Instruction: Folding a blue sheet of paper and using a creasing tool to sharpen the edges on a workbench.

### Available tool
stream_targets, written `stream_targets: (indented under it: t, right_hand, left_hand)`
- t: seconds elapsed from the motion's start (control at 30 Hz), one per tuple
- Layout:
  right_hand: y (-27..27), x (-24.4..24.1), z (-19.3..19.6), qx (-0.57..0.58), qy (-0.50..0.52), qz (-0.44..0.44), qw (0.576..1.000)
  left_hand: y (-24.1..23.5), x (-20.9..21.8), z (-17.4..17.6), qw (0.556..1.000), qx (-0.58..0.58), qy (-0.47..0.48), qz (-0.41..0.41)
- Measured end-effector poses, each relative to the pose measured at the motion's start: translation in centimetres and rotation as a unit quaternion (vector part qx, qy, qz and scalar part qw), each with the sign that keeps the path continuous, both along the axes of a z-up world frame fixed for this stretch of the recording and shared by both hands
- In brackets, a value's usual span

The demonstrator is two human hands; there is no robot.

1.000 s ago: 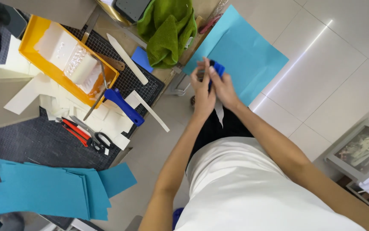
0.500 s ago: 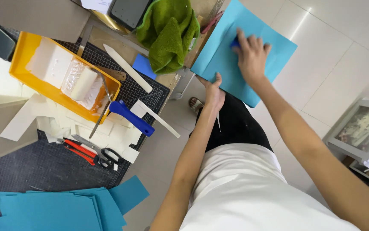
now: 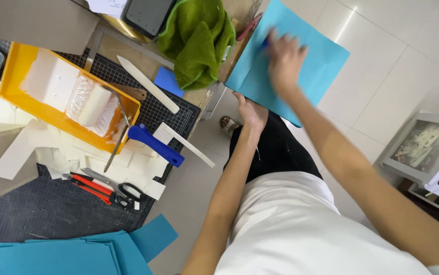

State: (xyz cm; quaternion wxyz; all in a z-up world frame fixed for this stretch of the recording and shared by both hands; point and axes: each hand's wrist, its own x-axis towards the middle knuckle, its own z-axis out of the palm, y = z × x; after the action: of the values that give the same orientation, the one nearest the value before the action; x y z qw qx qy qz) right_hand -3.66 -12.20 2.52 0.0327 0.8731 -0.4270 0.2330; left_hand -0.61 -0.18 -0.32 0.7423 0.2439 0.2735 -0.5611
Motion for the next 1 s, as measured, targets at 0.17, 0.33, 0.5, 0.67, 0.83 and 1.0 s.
stream_targets:
  t: [0.17, 0.33, 0.5, 0.67, 0.83, 1.0]
  right_hand:
    - [1.8, -0.4, -3.9, 0.005, -0.01, 0.146, 0.989]
    - [-0.4, -0.6, -2.1, -0.006, -0.004, 0.054, 0.999]
    - [5.4, -0.1, -0.9, 0.073, -0.009, 0.171, 0.983]
    - [-0.2, -0.8, -1.4, -0.018, -0.044, 0.122, 0.991]
    - [5.2, -0.5, -2.8, 0.027, -0.004, 0.166, 0.986]
    - [1.5, -0.7, -0.9, 0.016, -0.014, 0.086, 0.996]
  left_hand:
    - [0.1, -0.2, 0.8, 0.995, -0.016, 0.086, 0.056]
    - [0.0, 1.9, 8.3, 0.999, 0.037, -0.007, 0.014]
    - [0.6, 0.6, 3.9, 0.999, 0.004, -0.037, 0.017]
    - [0.4, -0.5, -0.6, 0.993, -0.031, -0.11, 0.042]
    - [1.4, 0.4, 0.1, 0.993, -0.02, -0.115, 0.028]
    - [2.2, 0.6, -0.3, 0.993, 0.005, -0.118, 0.001]
